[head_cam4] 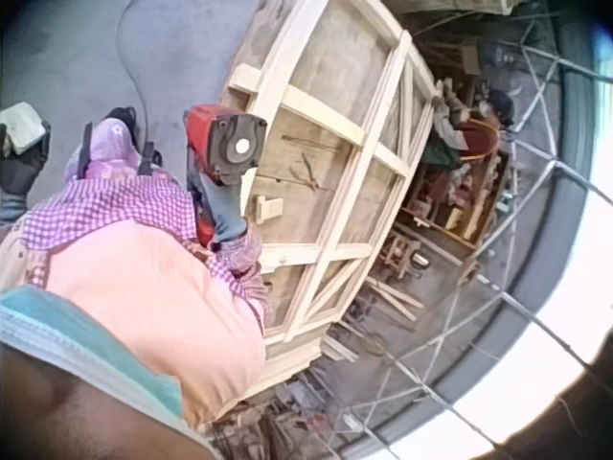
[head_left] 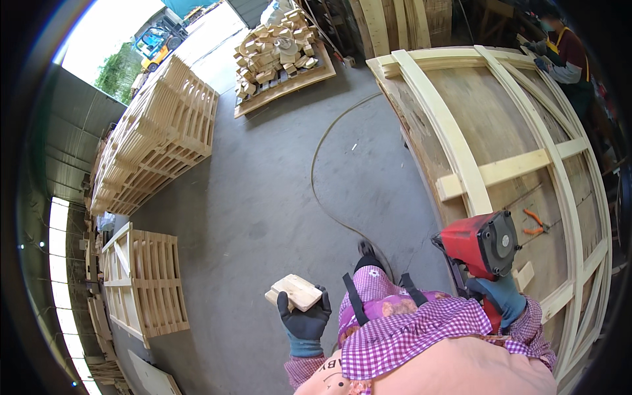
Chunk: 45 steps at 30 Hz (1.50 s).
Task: The person assembles a wooden frame structure on a workbench. They position wooden planks and small blocks, then use a nail gun to fasten the pieces together. The person repeatedly aligns and secures multiple joints to build the frame.
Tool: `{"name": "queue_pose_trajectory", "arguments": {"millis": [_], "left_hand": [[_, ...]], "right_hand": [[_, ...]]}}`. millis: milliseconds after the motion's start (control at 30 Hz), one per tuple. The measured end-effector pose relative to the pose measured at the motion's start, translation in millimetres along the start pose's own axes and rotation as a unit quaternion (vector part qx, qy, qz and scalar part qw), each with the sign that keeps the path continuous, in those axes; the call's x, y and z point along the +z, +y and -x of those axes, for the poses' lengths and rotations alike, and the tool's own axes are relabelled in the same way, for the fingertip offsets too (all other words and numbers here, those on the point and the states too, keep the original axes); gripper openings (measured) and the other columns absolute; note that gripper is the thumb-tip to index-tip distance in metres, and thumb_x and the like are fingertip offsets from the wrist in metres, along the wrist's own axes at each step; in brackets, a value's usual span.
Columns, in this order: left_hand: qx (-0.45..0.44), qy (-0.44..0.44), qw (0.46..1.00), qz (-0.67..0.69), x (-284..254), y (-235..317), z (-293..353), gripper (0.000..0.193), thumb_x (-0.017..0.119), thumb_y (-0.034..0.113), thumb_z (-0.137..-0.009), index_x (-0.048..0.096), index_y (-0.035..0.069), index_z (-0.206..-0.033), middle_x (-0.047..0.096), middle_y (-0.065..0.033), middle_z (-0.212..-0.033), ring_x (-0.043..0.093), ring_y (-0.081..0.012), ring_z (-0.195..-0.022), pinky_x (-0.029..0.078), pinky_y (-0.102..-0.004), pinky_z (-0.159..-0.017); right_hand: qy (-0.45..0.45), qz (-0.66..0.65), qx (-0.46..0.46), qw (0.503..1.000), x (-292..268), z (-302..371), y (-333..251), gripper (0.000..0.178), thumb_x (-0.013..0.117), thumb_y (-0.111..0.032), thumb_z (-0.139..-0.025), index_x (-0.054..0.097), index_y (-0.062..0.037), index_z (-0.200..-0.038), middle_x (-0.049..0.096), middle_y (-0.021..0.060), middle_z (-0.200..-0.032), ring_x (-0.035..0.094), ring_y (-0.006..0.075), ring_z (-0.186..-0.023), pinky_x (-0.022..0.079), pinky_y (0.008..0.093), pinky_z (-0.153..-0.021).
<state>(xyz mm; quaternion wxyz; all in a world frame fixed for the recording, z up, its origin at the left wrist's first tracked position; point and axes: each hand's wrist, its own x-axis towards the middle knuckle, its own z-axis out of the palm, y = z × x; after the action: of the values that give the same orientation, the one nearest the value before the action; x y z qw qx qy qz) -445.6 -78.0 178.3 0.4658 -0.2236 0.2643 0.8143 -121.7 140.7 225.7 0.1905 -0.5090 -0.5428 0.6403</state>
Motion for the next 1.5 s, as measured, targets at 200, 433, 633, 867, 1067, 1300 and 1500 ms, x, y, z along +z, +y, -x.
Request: {"name": "queue_pose_trajectory", "arguments": {"millis": [200, 433, 633, 867, 1067, 1300, 1500], "left_hand": [[-0.017, 0.028, 0.999, -0.017, 66, 37, -160, 0.055, 0.071, 0.04, -0.073, 0.05, 0.014, -0.117, 0.057, -0.0071, -0.104, 0.056, -0.0287, -0.096, 0.048, -0.0459, -0.086], [-0.029, -0.02, 0.991, -0.126, 209, 75, -339, 0.049, 0.068, 0.037, -0.078, 0.05, 0.012, -0.116, 0.061, -0.0082, -0.1, 0.061, -0.0258, -0.09, 0.051, -0.0429, -0.083], [-0.079, -0.093, 0.971, -0.205, 335, 42, -475, 0.061, 0.064, 0.043, -0.08, 0.042, 0.008, -0.126, 0.055, -0.0133, -0.111, 0.055, -0.0303, -0.102, 0.048, -0.0444, -0.088], [-0.146, -0.141, 0.954, -0.22, 429, -23, -581, 0.074, 0.061, 0.047, -0.081, 0.033, 0.003, -0.133, 0.05, -0.0218, -0.118, 0.053, -0.0345, -0.107, 0.048, -0.0438, -0.09], [-0.126, -0.104, 0.927, -0.336, 472, -50, -671, 0.073, 0.062, 0.047, -0.081, 0.034, 0.004, -0.133, 0.051, -0.0203, -0.119, 0.053, -0.0329, -0.109, 0.047, -0.0437, -0.091], [-0.232, -0.099, 0.928, -0.275, 514, -124, -806, 0.079, 0.062, 0.053, -0.076, 0.033, 0.01, -0.136, 0.05, -0.0179, -0.125, 0.05, -0.0338, -0.114, 0.043, -0.0472, -0.096], [-0.278, -0.161, 0.87, -0.373, 520, -204, -932, 0.08, 0.052, 0.06, -0.079, 0.033, 0.009, -0.137, 0.048, -0.0174, -0.129, 0.048, -0.0336, -0.118, 0.037, -0.0446, -0.102]], "right_hand": [[0.035, -0.055, 0.144, 0.987, 13, -112, -72, 0.03, 0.066, -0.006, -0.073, 0.058, 0.0024, -0.101, 0.061, 0.0094, -0.071, 0.058, 0.0161, -0.058, 0.048, 0.0283, -0.054], [0.113, -0.034, 0.164, 0.979, 23, -239, -144, 0.018, 0.065, -0.011, -0.074, 0.063, 0.0035, -0.085, 0.062, 0.0077, -0.071, 0.059, 0.0153, -0.055, 0.048, 0.0274, -0.053], [0.212, -0.084, 0.185, 0.956, 2, -334, -203, 0.023, 0.065, -0.013, -0.074, 0.06, 0.0029, -0.09, 0.061, 0.0084, -0.07, 0.059, 0.017, -0.053, 0.05, 0.0293, -0.049], [0.272, 0.003, 0.11, 0.956, -161, -494, -100, 0.037, 0.063, -0.016, -0.081, 0.055, -0.0021, -0.115, 0.062, 0.0069, -0.076, 0.059, 0.0155, -0.053, 0.05, 0.0283, -0.048], [0.395, 0.324, 0.149, 0.847, -235, -654, -22, 0.069, 0.063, -0.013, -0.082, 0.029, -0.0185, -0.142, 0.059, 0.0174, -0.111, 0.06, 0.0294, -0.095, 0.048, 0.0371, -0.079], [0.381, 0.402, 0.224, 0.802, -211, -700, 45, 0.08, 0.066, -0.017, -0.08, 0.021, -0.0226, -0.145, 0.048, 0.0252, -0.127, 0.049, 0.0425, -0.111, 0.04, 0.0421, -0.094], [0.445, 0.443, 0.125, 0.768, -104, -720, -56, 0.076, 0.07, -0.029, -0.075, 0.035, -0.0085, -0.138, 0.047, 0.0225, -0.125, 0.046, 0.0383, -0.114, 0.038, 0.0445, -0.095]]}}
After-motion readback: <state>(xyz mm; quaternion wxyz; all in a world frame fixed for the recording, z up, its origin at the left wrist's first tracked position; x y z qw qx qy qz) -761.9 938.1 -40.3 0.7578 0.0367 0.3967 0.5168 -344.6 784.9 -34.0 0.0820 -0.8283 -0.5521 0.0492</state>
